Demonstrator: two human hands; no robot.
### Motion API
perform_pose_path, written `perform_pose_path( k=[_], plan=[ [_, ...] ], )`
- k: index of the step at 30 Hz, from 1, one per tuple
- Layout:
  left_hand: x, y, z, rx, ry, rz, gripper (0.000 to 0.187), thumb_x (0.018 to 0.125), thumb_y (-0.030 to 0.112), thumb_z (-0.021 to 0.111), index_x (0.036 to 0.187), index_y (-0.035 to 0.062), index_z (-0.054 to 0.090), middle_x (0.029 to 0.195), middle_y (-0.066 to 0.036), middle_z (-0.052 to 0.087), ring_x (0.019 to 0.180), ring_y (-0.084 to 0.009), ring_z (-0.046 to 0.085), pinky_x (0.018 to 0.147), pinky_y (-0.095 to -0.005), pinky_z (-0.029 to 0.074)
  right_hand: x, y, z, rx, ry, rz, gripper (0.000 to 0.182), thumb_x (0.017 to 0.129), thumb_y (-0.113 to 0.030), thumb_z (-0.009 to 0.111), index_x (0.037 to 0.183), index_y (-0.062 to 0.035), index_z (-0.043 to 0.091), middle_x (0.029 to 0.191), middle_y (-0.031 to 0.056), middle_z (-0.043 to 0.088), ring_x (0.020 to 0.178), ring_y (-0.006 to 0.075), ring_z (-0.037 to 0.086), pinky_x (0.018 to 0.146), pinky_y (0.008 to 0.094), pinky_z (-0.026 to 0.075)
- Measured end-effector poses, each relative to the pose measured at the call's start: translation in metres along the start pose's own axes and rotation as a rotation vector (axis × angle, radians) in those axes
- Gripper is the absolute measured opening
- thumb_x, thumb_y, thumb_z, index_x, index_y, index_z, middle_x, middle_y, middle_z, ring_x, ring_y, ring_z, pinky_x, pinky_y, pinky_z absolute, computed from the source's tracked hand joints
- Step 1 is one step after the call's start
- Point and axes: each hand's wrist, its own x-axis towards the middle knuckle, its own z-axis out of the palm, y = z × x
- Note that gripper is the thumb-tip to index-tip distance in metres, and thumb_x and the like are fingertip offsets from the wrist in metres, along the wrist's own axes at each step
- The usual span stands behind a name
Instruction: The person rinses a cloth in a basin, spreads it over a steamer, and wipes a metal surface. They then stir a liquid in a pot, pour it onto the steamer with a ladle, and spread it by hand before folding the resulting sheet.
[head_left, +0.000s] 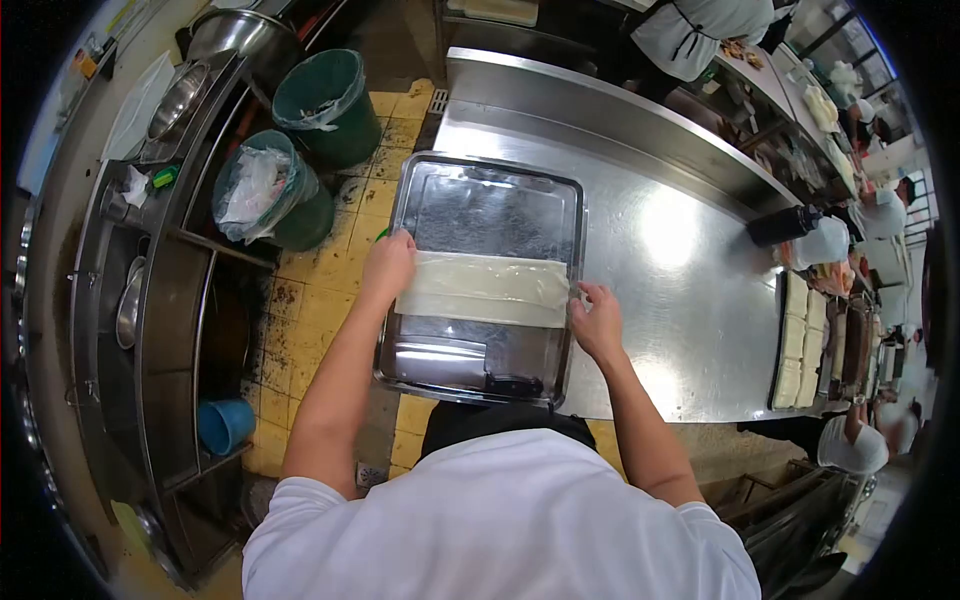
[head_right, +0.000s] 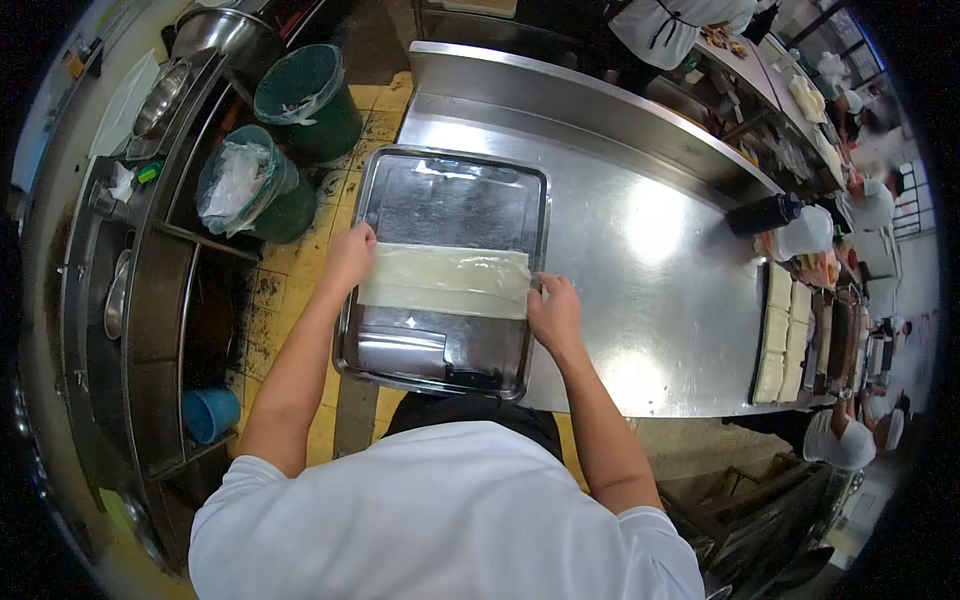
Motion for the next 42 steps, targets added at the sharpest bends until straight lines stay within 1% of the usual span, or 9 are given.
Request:
perform_pose_path(
  k=[6,9,12,15,18,21,27,36,42],
  plan=[
    [-0.008,-0.008,-0.011,-0.181,0.217,-0.139,0.017,0.090,0.014,0.068,0.101,0.0023,0.067,0.097,-0.015,0.071,0.097,-0.0355,0.065,0.086,-0.0450,0.050,0.001,-0.002,-0.005,-0.052,-0.092,-0.003,0.039,0.090,-0.021,0.065,0.125,-0.0036,0.066,0.131,0.0230,0.060,0.123,0.0419,0.056,0.101,0.0502,0.048],
    [-0.026,-0.012,-0.010,-0.053,0.286,-0.079,0.020,0.089,0.015,0.071,0.102,0.0014,0.069,0.096,-0.016,0.071,0.092,-0.0352,0.067,0.082,-0.0447,0.052,0.002,-0.014,0.004,-0.385,-0.026,-0.287,0.047,0.093,-0.027,0.065,0.134,-0.0061,0.061,0.152,0.0222,0.043,0.137,0.0470,0.043,0.109,0.0574,0.041],
    [-0.043,-0.017,-0.003,-0.051,0.301,-0.096,0.023,0.088,0.015,0.074,0.105,0.0004,0.069,0.096,-0.018,0.072,0.090,-0.0350,0.068,0.081,-0.0445,0.053,0.004,-0.006,0.018,-0.644,-0.142,-0.304,0.055,0.096,-0.036,0.061,0.144,-0.0099,0.054,0.162,0.0200,0.030,0.142,0.0523,0.034,0.116,0.0558,0.033],
    [-0.054,-0.013,-0.010,-0.094,0.200,-0.236,0.027,0.088,0.015,0.071,0.113,0.0033,0.068,0.101,-0.016,0.071,0.095,-0.0358,0.067,0.083,-0.0459,0.052,0.005,-0.004,0.018,-0.609,-0.091,-0.288,0.056,0.093,-0.027,0.065,0.143,-0.0056,0.052,0.155,0.0245,0.038,0.139,0.0495,0.039,0.114,0.0580,0.035],
    [-0.059,-0.015,-0.009,-0.133,0.167,-0.292,0.029,0.089,0.013,0.069,0.116,0.0053,0.069,0.104,-0.016,0.072,0.096,-0.0360,0.067,0.083,-0.0461,0.052,0.000,0.012,0.019,-0.187,-0.073,-0.098,0.053,0.090,-0.022,0.064,0.139,-0.0017,0.053,0.145,0.0299,0.047,0.132,0.0479,0.046,0.110,0.0530,0.040],
    [-0.058,-0.022,-0.006,-0.165,0.192,-0.279,0.027,0.089,0.011,0.069,0.116,0.0053,0.070,0.103,-0.016,0.073,0.095,-0.0353,0.069,0.082,-0.0447,0.053,-0.017,0.020,0.022,-0.157,0.019,0.032,0.053,0.086,-0.020,0.066,0.131,0.0054,0.057,0.112,0.0303,0.066,0.104,0.0445,0.064,0.089,0.0516,0.051],
    [-0.050,-0.020,-0.006,-0.217,0.204,-0.239,0.027,0.088,0.009,0.070,0.114,0.0047,0.072,0.100,-0.016,0.074,0.092,-0.0346,0.070,0.081,-0.0438,0.054,-0.032,0.032,0.035,-0.117,-0.080,0.165,0.048,0.084,-0.018,0.065,0.125,0.0054,0.059,0.082,0.0241,0.070,0.082,0.0443,0.068,0.078,0.0525,0.053],
    [-0.044,-0.033,0.002,-0.190,0.172,-0.240,0.033,0.087,0.013,0.071,0.119,0.0055,0.070,0.100,-0.016,0.074,0.094,-0.0352,0.070,0.083,-0.0451,0.054,-0.035,0.013,0.023,-0.128,-0.102,0.273,0.040,0.085,-0.015,0.060,0.120,0.0031,0.061,0.099,0.0310,0.068,0.094,0.0490,0.065,0.084,0.0557,0.052],
    [-0.056,0.007,-0.027,-0.118,0.238,-0.081,0.038,0.086,0.016,0.074,0.121,0.0043,0.067,0.114,-0.017,0.067,0.097,-0.0360,0.067,0.086,-0.0448,0.053,-0.062,0.012,0.011,-0.041,0.034,0.213,0.036,0.087,-0.021,0.064,0.116,-0.0002,0.066,0.113,0.0256,0.066,0.105,0.0429,0.065,0.093,0.0506,0.052]
  ],
)
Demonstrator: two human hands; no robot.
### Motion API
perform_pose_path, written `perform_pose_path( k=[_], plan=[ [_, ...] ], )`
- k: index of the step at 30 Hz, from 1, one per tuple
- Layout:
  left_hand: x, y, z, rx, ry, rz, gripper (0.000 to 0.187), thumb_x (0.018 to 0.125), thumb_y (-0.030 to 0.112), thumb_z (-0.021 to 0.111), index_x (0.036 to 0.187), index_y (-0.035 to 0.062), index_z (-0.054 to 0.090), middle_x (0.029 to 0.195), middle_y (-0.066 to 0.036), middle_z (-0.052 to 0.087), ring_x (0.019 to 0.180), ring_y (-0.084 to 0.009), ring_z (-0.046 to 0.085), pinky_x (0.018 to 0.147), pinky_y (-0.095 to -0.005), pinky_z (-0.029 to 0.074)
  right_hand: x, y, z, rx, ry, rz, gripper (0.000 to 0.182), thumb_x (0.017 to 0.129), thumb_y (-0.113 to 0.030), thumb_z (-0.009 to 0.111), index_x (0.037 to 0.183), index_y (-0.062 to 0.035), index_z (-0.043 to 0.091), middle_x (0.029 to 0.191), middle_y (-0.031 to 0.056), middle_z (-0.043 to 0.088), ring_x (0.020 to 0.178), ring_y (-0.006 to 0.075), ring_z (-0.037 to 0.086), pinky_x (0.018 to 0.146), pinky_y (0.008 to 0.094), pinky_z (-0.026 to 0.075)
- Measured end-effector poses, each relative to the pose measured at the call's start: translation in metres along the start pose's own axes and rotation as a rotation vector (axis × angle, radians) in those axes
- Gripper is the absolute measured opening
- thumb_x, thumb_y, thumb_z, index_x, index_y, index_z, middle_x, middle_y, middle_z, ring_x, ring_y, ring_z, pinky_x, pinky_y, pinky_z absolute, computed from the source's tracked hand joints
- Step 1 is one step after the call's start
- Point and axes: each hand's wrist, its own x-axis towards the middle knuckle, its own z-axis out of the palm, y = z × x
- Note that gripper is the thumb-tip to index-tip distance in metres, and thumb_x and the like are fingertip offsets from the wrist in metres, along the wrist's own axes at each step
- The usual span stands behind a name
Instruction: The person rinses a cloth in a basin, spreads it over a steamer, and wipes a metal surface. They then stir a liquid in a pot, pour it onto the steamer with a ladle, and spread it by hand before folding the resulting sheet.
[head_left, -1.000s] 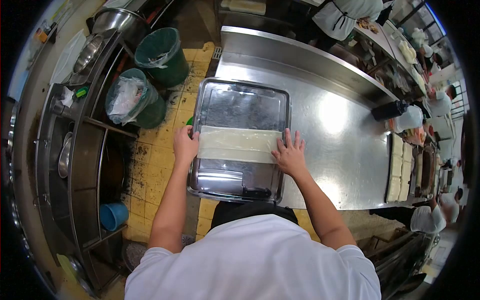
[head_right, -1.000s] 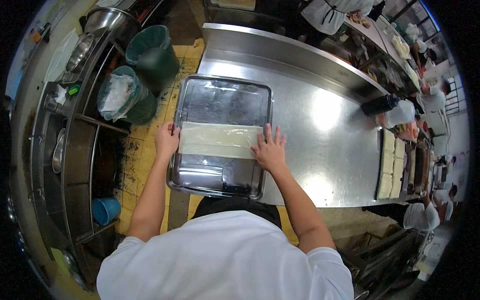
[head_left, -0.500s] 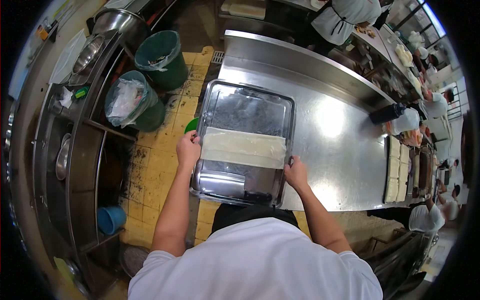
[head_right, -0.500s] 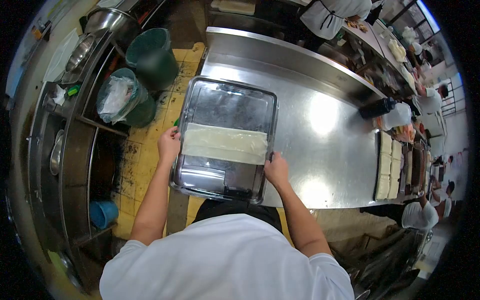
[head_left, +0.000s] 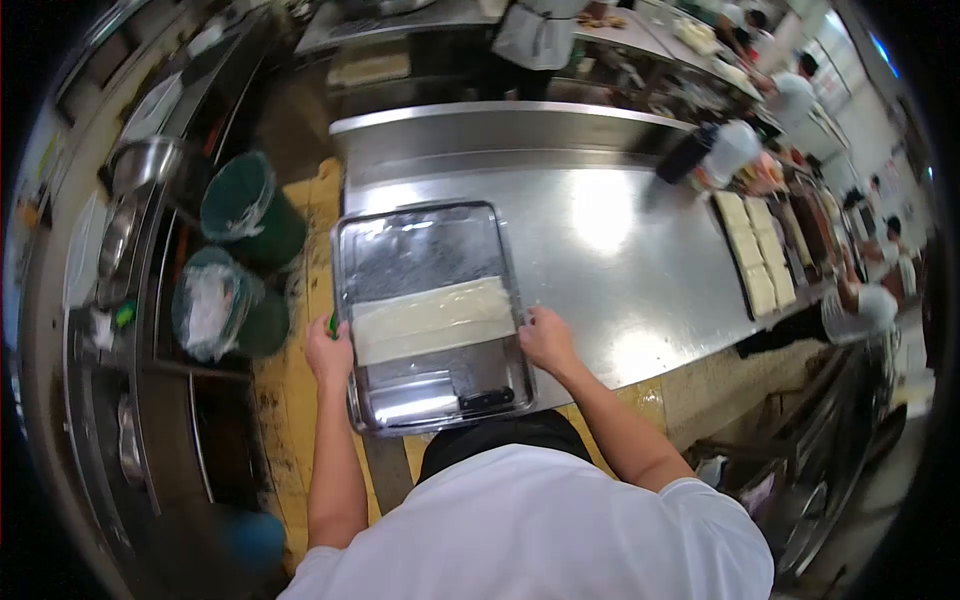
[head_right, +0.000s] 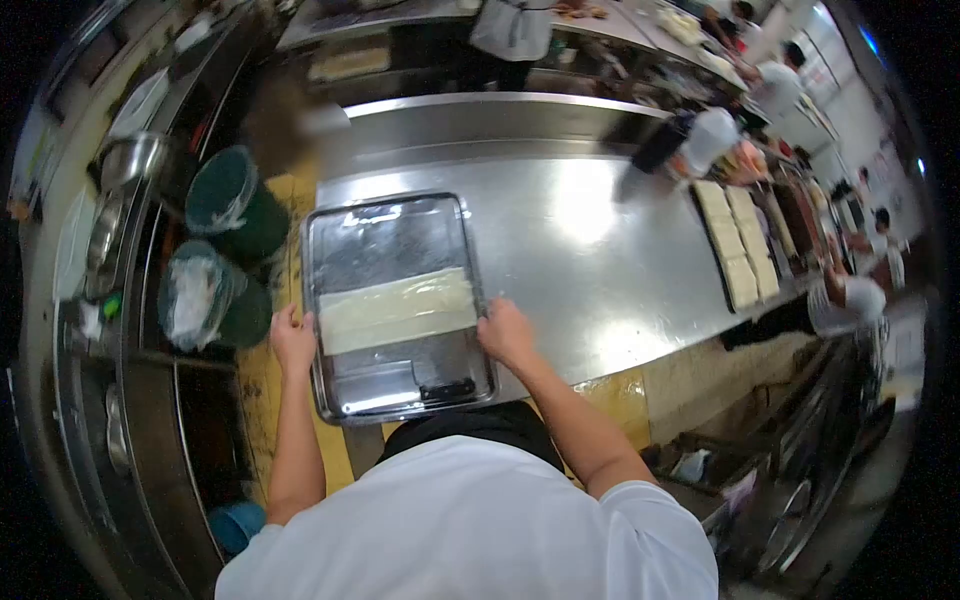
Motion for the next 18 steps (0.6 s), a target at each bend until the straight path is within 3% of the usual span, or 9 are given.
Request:
perform_pose_path(
  k=[4,9,12,15,18],
  plan=[
    [-0.017,0.040,0.019,-0.150,-0.131,0.191,0.034,0.085,0.014,0.076,0.116,0.0036,0.068,0.108,-0.017,0.068,0.090,-0.0333,0.065,0.084,-0.0436,0.053,-0.036,-0.012,-0.026,0.050,0.005,-0.032,0.038,0.086,-0.022,0.065,0.115,0.0017,0.067,0.109,0.0243,0.068,0.104,0.0397,0.065,0.092,0.0474,0.053],
    [-0.101,0.126,0.061,-0.220,-0.517,0.405,0.028,0.083,0.014,0.077,0.108,0.0040,0.071,0.101,-0.017,0.069,0.092,-0.0323,0.067,0.084,-0.0425,0.053,-0.099,0.003,-0.041,0.124,0.030,-0.036,0.036,0.088,-0.024,0.067,0.114,-0.0004,0.069,0.109,0.0223,0.067,0.103,0.0395,0.065,0.092,0.0472,0.052],
    [-0.167,0.167,0.082,-0.289,-0.721,0.632,0.026,0.083,0.012,0.078,0.107,0.0053,0.073,0.101,-0.015,0.070,0.088,-0.0258,0.068,0.073,-0.0366,0.056,-0.148,0.035,-0.044,0.159,0.066,-0.018,0.036,0.088,-0.025,0.068,0.115,-0.0014,0.069,0.111,0.0211,0.067,0.103,0.0393,0.065,0.092,0.0469,0.052],
    [-0.234,0.207,0.080,-0.241,-0.932,0.688,0.026,0.085,0.015,0.076,0.108,0.0038,0.072,0.103,-0.017,0.070,0.093,-0.0310,0.068,0.084,-0.0397,0.055,-0.199,0.066,-0.060,0.210,0.075,0.097,0.034,0.089,-0.025,0.067,0.114,-0.0024,0.069,0.111,0.0208,0.067,0.105,0.0396,0.064,0.093,0.0475,0.052],
    [-0.288,0.209,0.102,-0.219,-1.066,0.775,0.027,0.086,0.017,0.076,0.109,0.0038,0.072,0.106,-0.018,0.070,0.097,-0.0323,0.068,0.086,-0.0412,0.054,-0.256,0.101,-0.075,0.242,0.106,0.198,0.033,0.089,-0.025,0.065,0.113,-0.0020,0.069,0.111,0.0216,0.067,0.107,0.0399,0.064,0.094,0.0478,0.051]
  ],
)
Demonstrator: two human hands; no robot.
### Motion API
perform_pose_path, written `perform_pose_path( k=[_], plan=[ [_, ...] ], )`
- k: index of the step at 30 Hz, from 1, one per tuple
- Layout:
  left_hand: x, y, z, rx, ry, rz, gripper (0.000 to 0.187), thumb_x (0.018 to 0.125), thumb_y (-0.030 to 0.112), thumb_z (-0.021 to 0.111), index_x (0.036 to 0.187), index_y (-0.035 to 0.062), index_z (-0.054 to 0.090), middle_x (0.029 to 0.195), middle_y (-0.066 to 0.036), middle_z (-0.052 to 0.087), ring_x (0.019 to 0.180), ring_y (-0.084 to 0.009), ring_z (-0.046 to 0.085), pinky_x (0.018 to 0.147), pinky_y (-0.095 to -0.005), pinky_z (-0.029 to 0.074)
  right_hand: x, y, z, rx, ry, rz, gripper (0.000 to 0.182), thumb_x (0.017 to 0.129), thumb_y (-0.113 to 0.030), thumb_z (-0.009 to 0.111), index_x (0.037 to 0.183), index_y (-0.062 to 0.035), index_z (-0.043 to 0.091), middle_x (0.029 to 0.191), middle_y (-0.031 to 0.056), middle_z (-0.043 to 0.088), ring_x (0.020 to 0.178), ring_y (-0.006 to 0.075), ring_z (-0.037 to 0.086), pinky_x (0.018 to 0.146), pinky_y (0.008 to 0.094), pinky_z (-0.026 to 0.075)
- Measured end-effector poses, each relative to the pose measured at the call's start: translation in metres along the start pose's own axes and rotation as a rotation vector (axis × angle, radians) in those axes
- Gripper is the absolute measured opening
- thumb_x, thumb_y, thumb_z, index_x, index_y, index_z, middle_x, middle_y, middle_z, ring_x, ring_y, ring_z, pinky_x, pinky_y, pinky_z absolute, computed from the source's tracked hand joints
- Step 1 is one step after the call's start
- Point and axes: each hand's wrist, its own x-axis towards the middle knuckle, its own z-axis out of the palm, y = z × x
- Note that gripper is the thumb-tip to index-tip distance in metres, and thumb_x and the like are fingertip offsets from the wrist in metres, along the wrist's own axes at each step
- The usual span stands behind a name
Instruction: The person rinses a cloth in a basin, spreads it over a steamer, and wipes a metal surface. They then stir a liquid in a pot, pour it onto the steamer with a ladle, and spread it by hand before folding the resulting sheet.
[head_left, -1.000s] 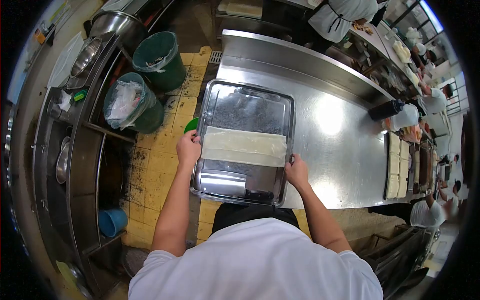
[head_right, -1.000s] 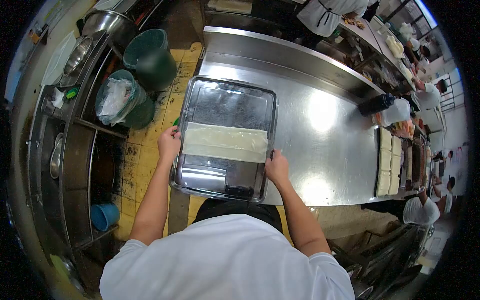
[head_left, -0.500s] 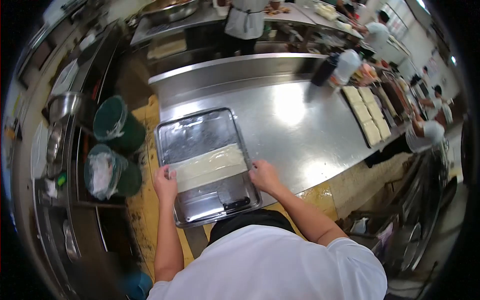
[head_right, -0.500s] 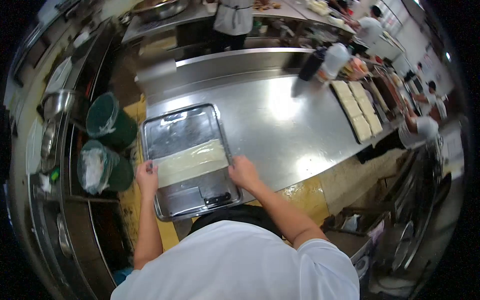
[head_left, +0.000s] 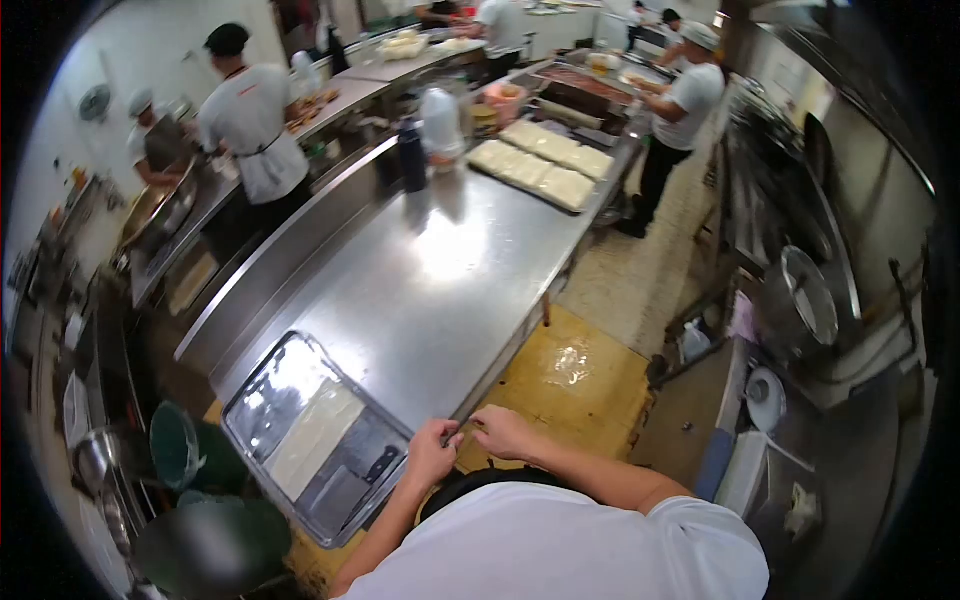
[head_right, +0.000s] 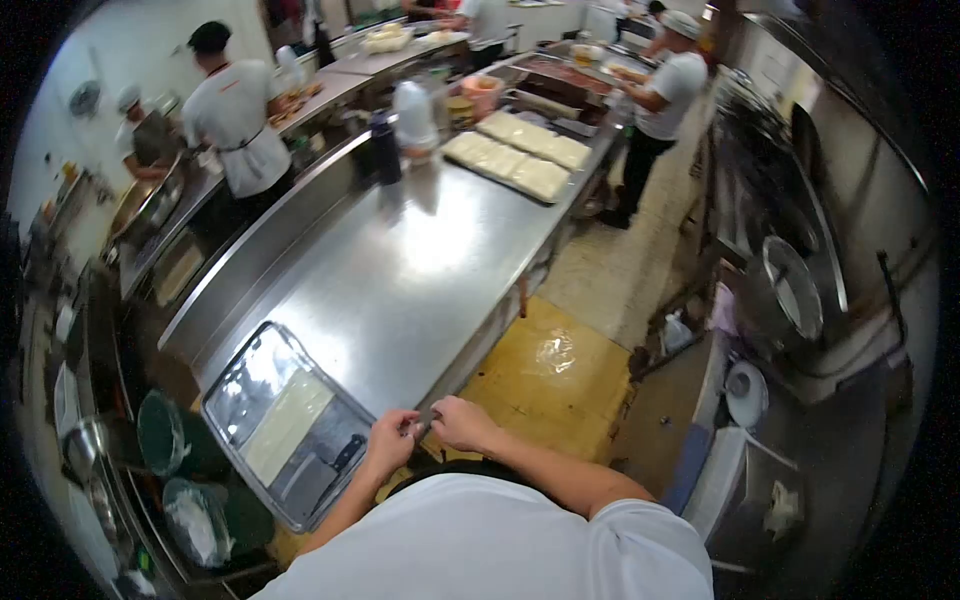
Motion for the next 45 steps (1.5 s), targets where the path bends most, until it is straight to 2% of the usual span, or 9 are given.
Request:
perform_pose_path(
  k=[15,21,24,28,31,34,38,43,45],
  plan=[
    [-0.007,0.180,0.209,0.046,-0.574,0.259,0.029,0.088,0.023,0.075,0.110,0.0042,0.075,0.103,-0.019,0.071,0.098,-0.0294,0.070,0.085,-0.0389,0.056,-0.249,0.144,-0.119,0.074,0.408,0.544,0.029,0.088,-0.030,0.070,0.078,-0.0036,0.074,0.085,0.0170,0.070,0.082,0.0367,0.067,0.073,0.0458,0.052],
    [0.033,0.214,0.267,0.064,-0.711,0.466,0.025,0.092,0.019,0.074,0.112,0.0029,0.074,0.104,-0.019,0.072,0.089,-0.0284,0.072,0.077,-0.0376,0.057,-0.277,0.188,-0.139,0.088,0.804,0.369,0.042,0.088,-0.029,0.070,0.120,-0.0014,0.069,0.113,0.0208,0.068,0.095,0.0338,0.068,0.083,0.0434,0.055],
    [0.060,0.239,0.294,0.062,-0.752,0.469,0.026,0.092,0.019,0.074,0.111,0.0029,0.074,0.106,-0.020,0.072,0.089,-0.0283,0.073,0.077,-0.0374,0.058,-0.286,0.195,-0.182,0.203,0.761,0.538,0.058,0.088,-0.028,0.070,0.138,-0.0015,0.057,0.130,0.0230,0.060,0.119,0.0390,0.060,0.102,0.0433,0.048],
    [0.114,0.264,0.339,0.065,-0.816,0.469,0.026,0.092,0.020,0.074,0.112,0.0032,0.074,0.106,-0.019,0.073,0.092,-0.0291,0.072,0.079,-0.0378,0.058,-0.287,0.241,-0.243,0.032,0.982,0.554,0.059,0.085,-0.014,0.074,0.139,0.0024,0.055,0.131,0.0180,0.060,0.106,0.0273,0.066,0.079,0.0340,0.057],
    [0.163,0.284,0.372,0.036,-0.881,0.448,0.025,0.092,0.020,0.074,0.112,0.0038,0.074,0.107,-0.019,0.073,0.095,-0.0300,0.072,0.083,-0.0392,0.057,-0.286,0.262,-0.327,0.078,1.105,0.587,0.058,0.086,-0.019,0.071,0.138,0.0026,0.054,0.131,0.0225,0.059,0.117,0.0367,0.060,0.098,0.0411,0.050],
    [0.227,0.297,0.413,0.014,-0.919,0.484,0.027,0.093,0.022,0.073,0.113,0.0039,0.074,0.108,-0.019,0.074,0.096,-0.0295,0.072,0.085,-0.0397,0.057,-0.276,0.283,-0.416,-0.101,1.204,0.670,0.059,0.085,-0.014,0.071,0.138,0.0039,0.052,0.133,0.0191,0.057,0.113,0.0313,0.061,0.086,0.0363,0.054],
    [0.290,0.351,0.433,-0.061,-0.955,0.401,0.031,0.094,0.025,0.072,0.114,0.0016,0.073,0.106,-0.020,0.075,0.093,-0.0272,0.073,0.084,-0.0381,0.057,-0.245,0.309,-0.504,-0.171,1.305,0.638,0.054,0.086,-0.014,0.071,0.134,0.0032,0.056,0.133,0.0219,0.057,0.118,0.0369,0.060,0.096,0.0412,0.051],
    [0.345,0.423,0.457,-0.229,-0.947,0.432,0.029,0.096,0.023,0.071,0.114,0.0008,0.072,0.103,-0.016,0.075,0.089,-0.0226,0.071,0.081,-0.0360,0.056,-0.205,0.332,-0.529,-0.292,1.165,0.564,0.043,0.085,-0.008,0.071,0.125,0.0028,0.063,0.132,0.0195,0.061,0.109,0.0294,0.065,0.082,0.0342,0.057],
    [0.358,0.454,0.458,-0.225,-0.951,0.499,0.029,0.095,0.022,0.070,0.116,0.0013,0.071,0.108,-0.018,0.073,0.091,-0.0261,0.071,0.083,-0.0372,0.057,-0.198,0.329,-0.540,-0.300,1.228,0.529,0.038,0.086,-0.006,0.069,0.122,0.0021,0.065,0.131,0.0202,0.061,0.112,0.0332,0.064,0.089,0.0374,0.054]
  ],
)
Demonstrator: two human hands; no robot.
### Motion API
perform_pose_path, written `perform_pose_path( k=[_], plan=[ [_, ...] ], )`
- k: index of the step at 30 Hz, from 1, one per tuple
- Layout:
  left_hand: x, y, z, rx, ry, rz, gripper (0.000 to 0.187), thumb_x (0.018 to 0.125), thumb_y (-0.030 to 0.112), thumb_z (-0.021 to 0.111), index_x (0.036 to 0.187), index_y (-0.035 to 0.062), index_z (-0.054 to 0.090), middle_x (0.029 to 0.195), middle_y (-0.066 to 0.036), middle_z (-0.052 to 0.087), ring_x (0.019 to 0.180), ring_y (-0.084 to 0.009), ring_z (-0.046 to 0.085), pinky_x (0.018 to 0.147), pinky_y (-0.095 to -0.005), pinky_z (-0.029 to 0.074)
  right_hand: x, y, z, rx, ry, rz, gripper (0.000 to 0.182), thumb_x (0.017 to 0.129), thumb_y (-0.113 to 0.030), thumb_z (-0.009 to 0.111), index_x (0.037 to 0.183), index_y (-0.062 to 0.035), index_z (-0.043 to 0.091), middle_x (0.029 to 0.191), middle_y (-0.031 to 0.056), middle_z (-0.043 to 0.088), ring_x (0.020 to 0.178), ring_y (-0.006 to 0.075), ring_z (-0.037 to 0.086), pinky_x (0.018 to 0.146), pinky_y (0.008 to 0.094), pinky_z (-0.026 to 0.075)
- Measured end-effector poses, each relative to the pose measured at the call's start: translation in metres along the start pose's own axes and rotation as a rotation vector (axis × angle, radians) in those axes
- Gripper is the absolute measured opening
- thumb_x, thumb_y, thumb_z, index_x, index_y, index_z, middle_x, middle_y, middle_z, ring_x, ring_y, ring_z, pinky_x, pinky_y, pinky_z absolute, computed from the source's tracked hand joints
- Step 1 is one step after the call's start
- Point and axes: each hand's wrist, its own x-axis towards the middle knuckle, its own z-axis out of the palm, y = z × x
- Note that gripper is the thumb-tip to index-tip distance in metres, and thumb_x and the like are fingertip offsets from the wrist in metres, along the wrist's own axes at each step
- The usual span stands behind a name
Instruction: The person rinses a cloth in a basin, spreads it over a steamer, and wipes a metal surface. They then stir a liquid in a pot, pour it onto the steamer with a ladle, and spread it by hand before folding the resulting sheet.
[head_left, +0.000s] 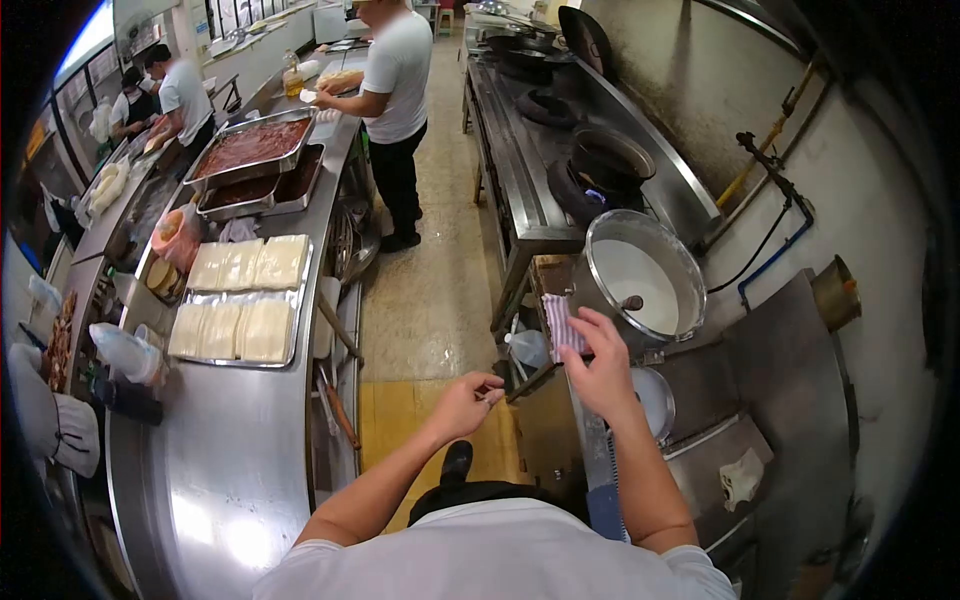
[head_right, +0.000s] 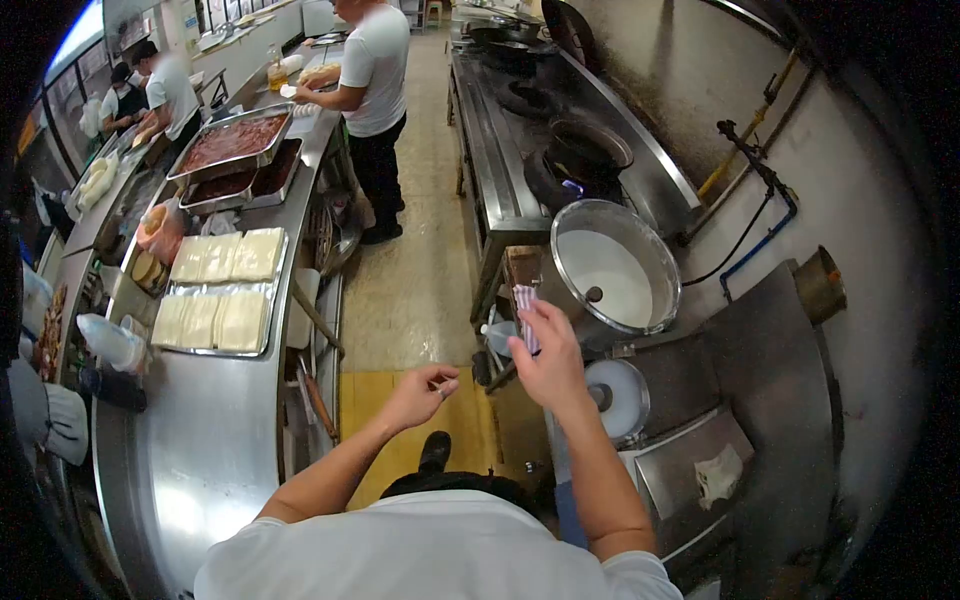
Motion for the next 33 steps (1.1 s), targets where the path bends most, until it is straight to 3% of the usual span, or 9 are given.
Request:
perform_pose_path(
  k=[3,9,15,19,22,25,29,32,33],
  plan=[
    [0.016,0.011,-0.004,-0.010,0.012,0.045,0.028,0.095,0.020,0.071,0.115,0.0014,0.072,0.101,-0.015,0.073,0.084,-0.0215,0.068,0.080,-0.0350,0.055,0.026,-0.001,-0.020,0.165,0.131,0.112,0.039,0.086,-0.004,0.066,0.124,0.0006,0.063,0.131,0.0216,0.059,0.121,0.0406,0.057,0.105,0.0455,0.046],
    [0.024,0.023,-0.004,-0.040,0.014,0.026,0.026,0.095,0.020,0.071,0.114,0.0021,0.073,0.094,-0.008,0.073,0.081,-0.0140,0.063,0.076,-0.0320,0.053,0.064,0.027,-0.054,-0.344,0.256,-0.062,0.044,0.083,0.002,0.060,0.127,0.0005,0.061,0.132,0.0215,0.058,0.125,0.0400,0.053,0.107,0.0475,0.044],
    [0.027,0.022,0.011,-0.058,0.055,-0.038,0.027,0.097,0.020,0.070,0.117,0.0019,0.072,0.093,-0.005,0.072,0.081,-0.0119,0.062,0.077,-0.0304,0.053,0.058,0.092,-0.043,-0.071,-0.228,0.049,0.044,0.079,0.006,0.057,0.122,0.0002,0.065,0.133,0.0193,0.059,0.126,0.0390,0.054,0.105,0.0427,0.046],
    [0.030,0.019,0.020,-0.009,0.059,-0.089,0.027,0.097,0.022,0.070,0.116,0.0032,0.072,0.095,-0.011,0.074,0.084,-0.0162,0.066,0.079,-0.0329,0.055,0.065,0.101,-0.045,0.001,-0.169,-0.172,0.038,0.079,0.014,0.052,0.111,0.0005,0.066,0.126,0.0207,0.063,0.117,0.0410,0.060,0.098,0.0439,0.050],
    [0.035,0.028,0.033,0.027,0.037,-0.158,0.028,0.097,0.022,0.070,0.117,0.0032,0.072,0.098,-0.010,0.074,0.090,-0.0155,0.067,0.083,-0.0328,0.054,0.071,0.113,-0.051,0.043,-0.225,-0.137,0.031,0.081,0.013,0.054,0.107,0.0010,0.066,0.121,0.0211,0.065,0.112,0.0415,0.062,0.095,0.0434,0.050],
    [0.047,0.040,0.048,0.056,0.006,-0.149,0.028,0.097,0.022,0.070,0.118,0.0031,0.071,0.101,-0.009,0.075,0.095,-0.0150,0.067,0.086,-0.0324,0.054,0.083,0.122,-0.066,-0.043,-0.035,0.006,0.025,0.087,0.006,0.053,0.107,-0.0020,0.066,0.119,0.0230,0.065,0.107,0.0433,0.063,0.093,0.0477,0.051],
    [0.077,0.051,0.064,0.086,-0.105,-0.034,0.028,0.097,0.022,0.070,0.119,0.0035,0.071,0.102,-0.010,0.075,0.094,-0.0163,0.069,0.085,-0.0325,0.055,0.116,0.177,-0.123,-0.380,0.361,0.149,0.023,0.091,-0.012,0.064,0.109,0.0029,0.067,0.110,0.0237,0.070,0.099,0.0434,0.067,0.086,0.0500,0.054],
    [0.113,0.064,0.070,0.037,-0.204,0.055,0.029,0.097,0.022,0.069,0.119,0.0030,0.071,0.102,-0.010,0.075,0.091,-0.0162,0.069,0.083,-0.0321,0.055,0.125,0.153,-0.181,-0.591,0.063,0.533,0.029,0.088,-0.021,0.070,0.101,0.0056,0.070,0.101,0.0246,0.072,0.097,0.0432,0.069,0.085,0.0492,0.055],
    [0.131,0.061,0.075,0.116,-0.204,0.137,0.030,0.096,0.023,0.071,0.118,0.0021,0.071,0.095,-0.010,0.074,0.087,-0.0167,0.069,0.081,-0.0322,0.055,0.124,0.165,-0.186,-0.768,-0.083,0.539,0.023,0.087,-0.021,0.070,0.093,0.0007,0.074,0.096,0.0223,0.074,0.094,0.0403,0.072,0.083,0.0479,0.057]
  ],
)
